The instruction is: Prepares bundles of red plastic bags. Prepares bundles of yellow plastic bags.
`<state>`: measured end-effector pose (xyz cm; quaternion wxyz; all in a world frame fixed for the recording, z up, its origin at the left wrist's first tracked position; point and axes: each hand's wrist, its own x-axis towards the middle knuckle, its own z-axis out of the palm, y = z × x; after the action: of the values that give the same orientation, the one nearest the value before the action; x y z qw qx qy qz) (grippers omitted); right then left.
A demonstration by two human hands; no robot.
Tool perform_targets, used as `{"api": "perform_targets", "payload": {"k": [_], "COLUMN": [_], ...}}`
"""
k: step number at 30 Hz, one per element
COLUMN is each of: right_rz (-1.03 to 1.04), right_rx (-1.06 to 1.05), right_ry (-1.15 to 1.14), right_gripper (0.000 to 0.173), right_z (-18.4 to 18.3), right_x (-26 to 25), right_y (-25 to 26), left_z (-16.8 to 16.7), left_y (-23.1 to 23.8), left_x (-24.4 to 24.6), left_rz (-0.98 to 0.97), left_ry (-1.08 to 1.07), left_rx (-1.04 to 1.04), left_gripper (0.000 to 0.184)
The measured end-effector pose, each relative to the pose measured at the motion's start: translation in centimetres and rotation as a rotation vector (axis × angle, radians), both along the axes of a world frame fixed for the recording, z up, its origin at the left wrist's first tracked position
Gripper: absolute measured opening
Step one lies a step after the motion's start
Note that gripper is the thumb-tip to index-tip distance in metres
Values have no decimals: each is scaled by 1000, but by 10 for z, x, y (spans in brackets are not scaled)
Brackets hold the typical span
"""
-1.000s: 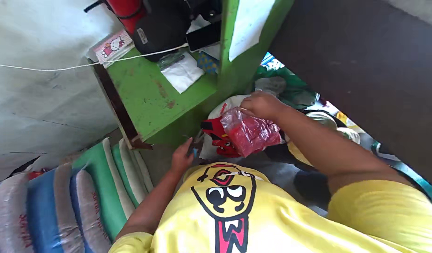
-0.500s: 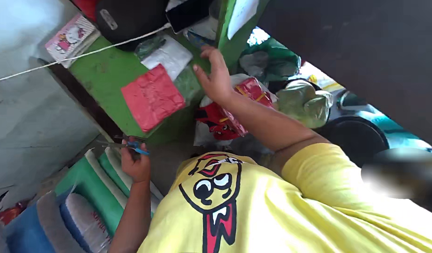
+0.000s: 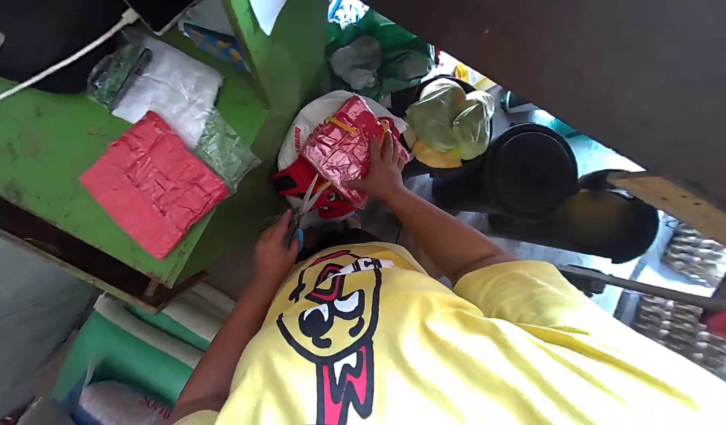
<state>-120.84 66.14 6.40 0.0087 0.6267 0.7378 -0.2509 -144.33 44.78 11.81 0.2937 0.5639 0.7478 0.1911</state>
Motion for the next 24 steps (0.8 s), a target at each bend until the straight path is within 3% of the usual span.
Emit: {"api": "perform_targets", "payload": {"k": [4, 10, 12, 14, 16, 20, 22, 24], "right_rz": [-19, -109, -127, -209, -351, -636, -656, -536], "right_rx": [71, -128, -204, -226, -189, -264, -316, -241], "right_ry": [14, -42, -17, 164, 399, 718, 629, 395], "right_gripper": [112, 115, 95, 67, 54, 65, 83, 105], "right_z": [1, 34, 49, 51, 38, -4, -6, 3], "right_x": [7, -1, 1, 11, 17, 10, 12, 18], "right_y": [34, 61, 62, 57, 41, -5, -15, -16], "left_z": [0, -2, 2, 5, 8, 11, 8, 4], "left_y": [29, 45, 45, 39, 31, 29, 33, 39], "left_x": [19, 34, 40, 47, 54, 71, 80, 86], "left_rz": [34, 58, 93, 117, 84, 50, 129, 182], "left_ry": [-48, -166, -181, -190, -178, -65, -5, 79], "left_rx": [-249, -494, -495, -423, -357, -475, -551, -620], "left_gripper": [58, 57, 59, 60, 60, 58, 58, 60]}}
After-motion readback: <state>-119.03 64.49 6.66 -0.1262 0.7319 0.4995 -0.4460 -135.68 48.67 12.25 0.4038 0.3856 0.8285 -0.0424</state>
